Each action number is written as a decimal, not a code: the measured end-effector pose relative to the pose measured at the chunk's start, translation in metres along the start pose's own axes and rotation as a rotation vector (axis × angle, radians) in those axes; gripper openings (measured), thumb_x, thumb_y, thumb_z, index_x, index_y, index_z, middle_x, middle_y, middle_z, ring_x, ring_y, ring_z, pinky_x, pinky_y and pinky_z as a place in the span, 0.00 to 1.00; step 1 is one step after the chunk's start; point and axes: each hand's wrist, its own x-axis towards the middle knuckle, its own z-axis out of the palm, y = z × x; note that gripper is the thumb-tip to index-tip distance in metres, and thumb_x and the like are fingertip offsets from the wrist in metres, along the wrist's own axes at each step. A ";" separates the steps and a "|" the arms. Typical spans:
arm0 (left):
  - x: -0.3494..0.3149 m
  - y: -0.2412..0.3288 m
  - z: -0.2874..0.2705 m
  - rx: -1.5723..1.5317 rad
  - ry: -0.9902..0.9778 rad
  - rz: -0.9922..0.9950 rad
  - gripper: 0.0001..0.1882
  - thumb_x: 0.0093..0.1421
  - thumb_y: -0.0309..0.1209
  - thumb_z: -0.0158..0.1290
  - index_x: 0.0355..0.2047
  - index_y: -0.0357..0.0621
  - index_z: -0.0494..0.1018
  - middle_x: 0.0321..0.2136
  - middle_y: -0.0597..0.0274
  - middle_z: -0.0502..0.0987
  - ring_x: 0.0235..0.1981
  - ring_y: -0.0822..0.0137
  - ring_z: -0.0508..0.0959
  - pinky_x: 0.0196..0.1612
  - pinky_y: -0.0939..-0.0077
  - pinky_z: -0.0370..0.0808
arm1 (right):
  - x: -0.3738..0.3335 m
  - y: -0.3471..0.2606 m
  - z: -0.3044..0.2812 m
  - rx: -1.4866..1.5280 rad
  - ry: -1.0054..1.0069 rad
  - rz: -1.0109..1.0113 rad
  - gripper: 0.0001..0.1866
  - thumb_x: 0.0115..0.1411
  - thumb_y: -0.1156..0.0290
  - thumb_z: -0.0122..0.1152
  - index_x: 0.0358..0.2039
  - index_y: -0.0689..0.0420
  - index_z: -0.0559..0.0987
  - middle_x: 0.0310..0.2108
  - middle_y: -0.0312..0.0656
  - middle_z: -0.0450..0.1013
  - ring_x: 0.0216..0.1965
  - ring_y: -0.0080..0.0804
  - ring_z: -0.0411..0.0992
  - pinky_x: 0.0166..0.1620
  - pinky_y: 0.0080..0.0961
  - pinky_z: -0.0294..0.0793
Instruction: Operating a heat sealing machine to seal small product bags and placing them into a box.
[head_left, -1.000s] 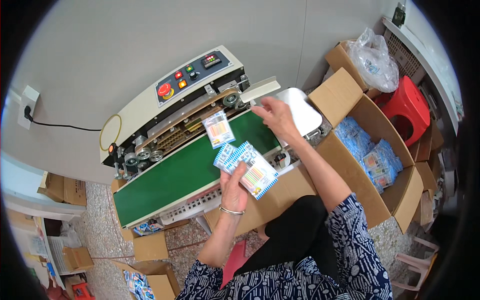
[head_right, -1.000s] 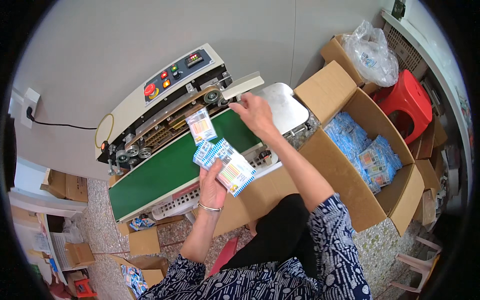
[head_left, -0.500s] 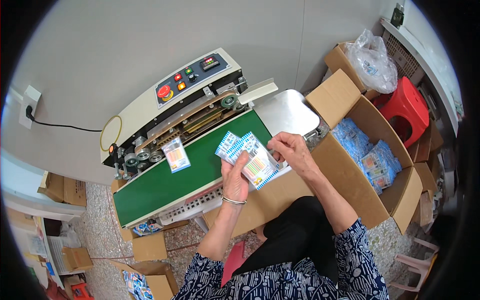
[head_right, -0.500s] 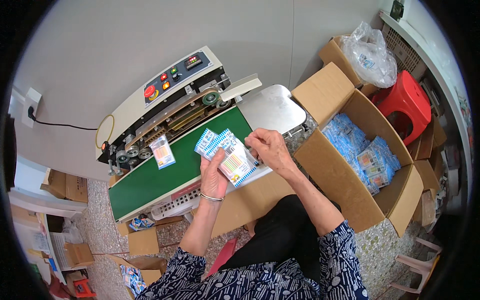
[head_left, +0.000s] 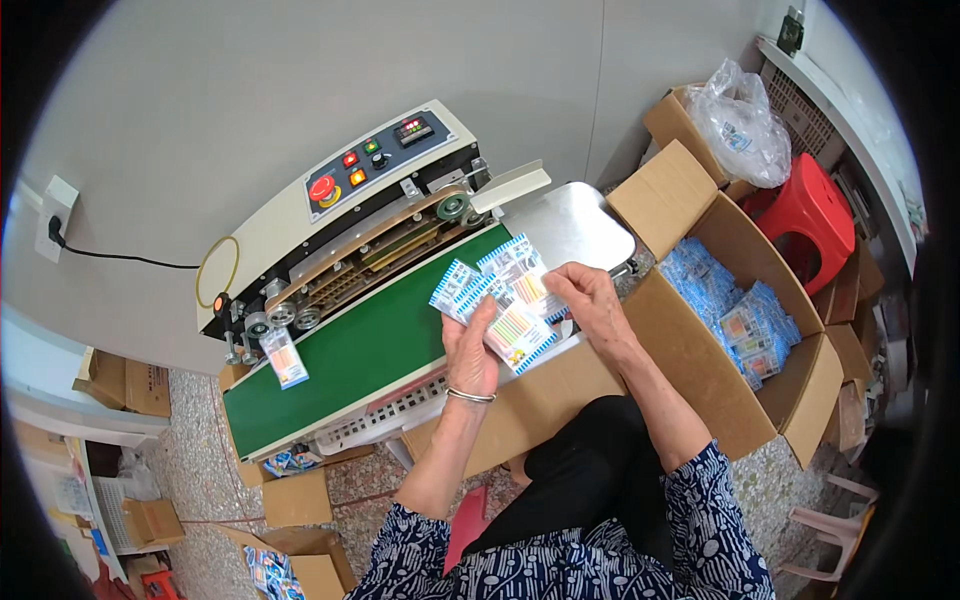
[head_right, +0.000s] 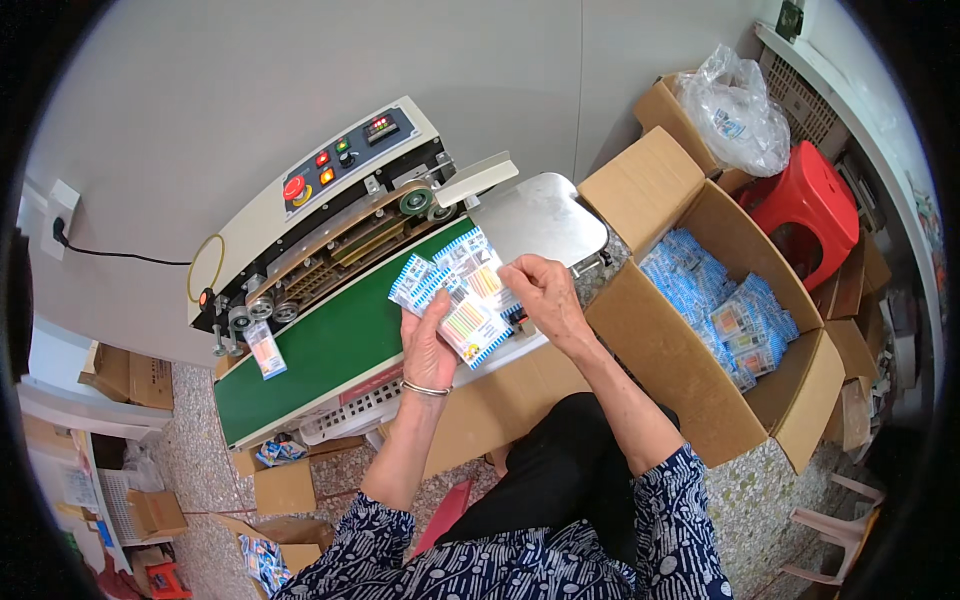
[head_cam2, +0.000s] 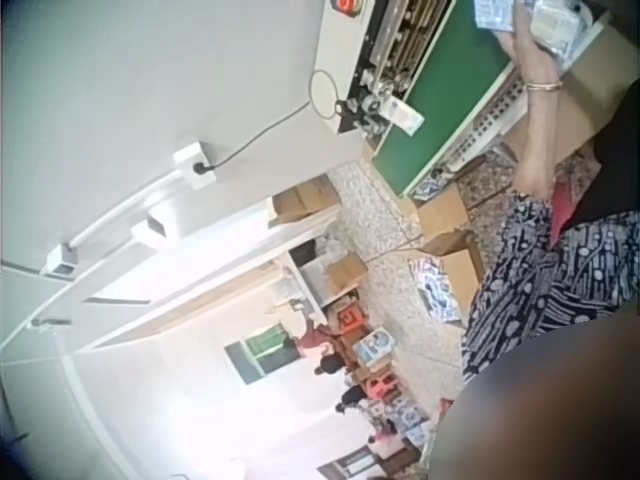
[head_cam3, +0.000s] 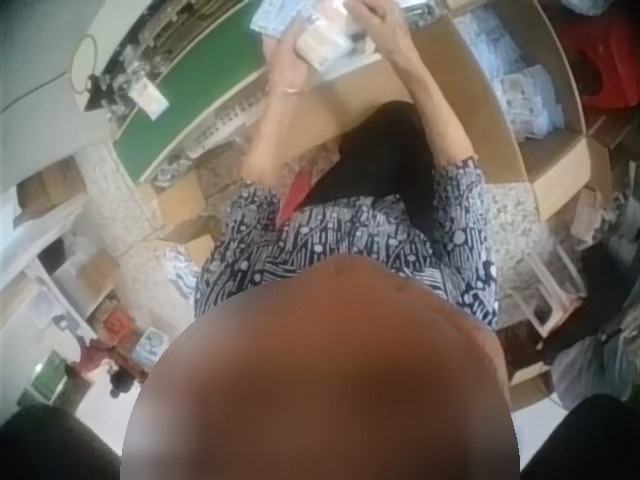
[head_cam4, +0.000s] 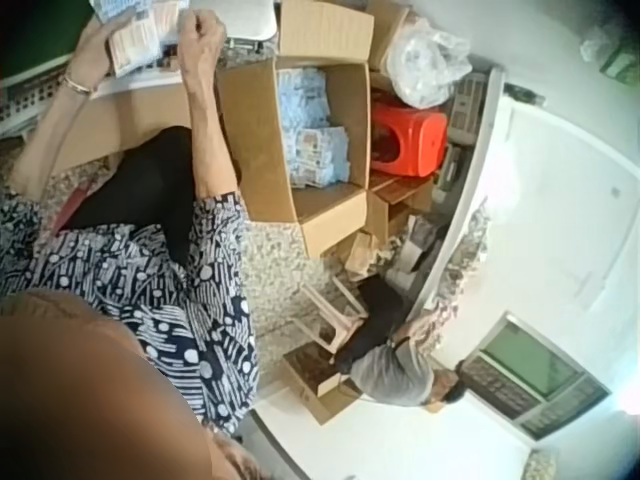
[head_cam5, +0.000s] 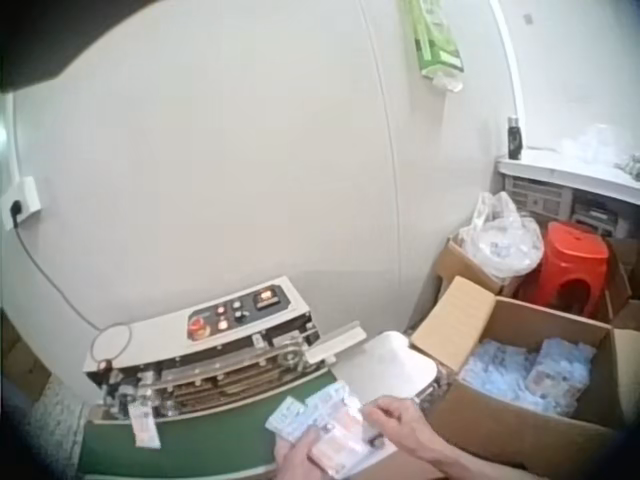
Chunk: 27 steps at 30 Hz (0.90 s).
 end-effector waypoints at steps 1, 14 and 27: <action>0.001 0.000 0.001 0.005 0.005 0.013 0.26 0.55 0.22 0.54 0.53 0.42 0.59 0.46 0.62 0.70 0.46 0.69 0.71 0.52 0.71 0.69 | 0.001 -0.001 -0.001 0.053 -0.046 0.092 0.11 0.57 0.67 0.57 0.28 0.63 0.78 0.21 0.30 0.70 0.24 0.14 0.64 0.28 0.14 0.63; -0.005 0.022 0.000 0.065 0.060 0.110 0.23 0.56 0.22 0.54 0.51 0.41 0.60 0.43 0.62 0.71 0.43 0.70 0.72 0.50 0.73 0.70 | 0.029 -0.009 -0.003 0.290 -0.070 0.174 0.11 0.57 0.63 0.57 0.30 0.59 0.77 0.22 0.33 0.73 0.22 0.15 0.68 0.27 0.12 0.68; -0.054 0.023 -0.015 0.014 0.087 -0.061 0.20 0.57 0.18 0.48 0.51 0.41 0.63 0.44 0.62 0.72 0.45 0.69 0.73 0.51 0.73 0.70 | 0.102 -0.002 0.012 0.087 -0.162 0.284 0.12 0.57 0.63 0.58 0.31 0.60 0.77 0.21 0.34 0.73 0.15 0.15 0.66 0.16 0.11 0.59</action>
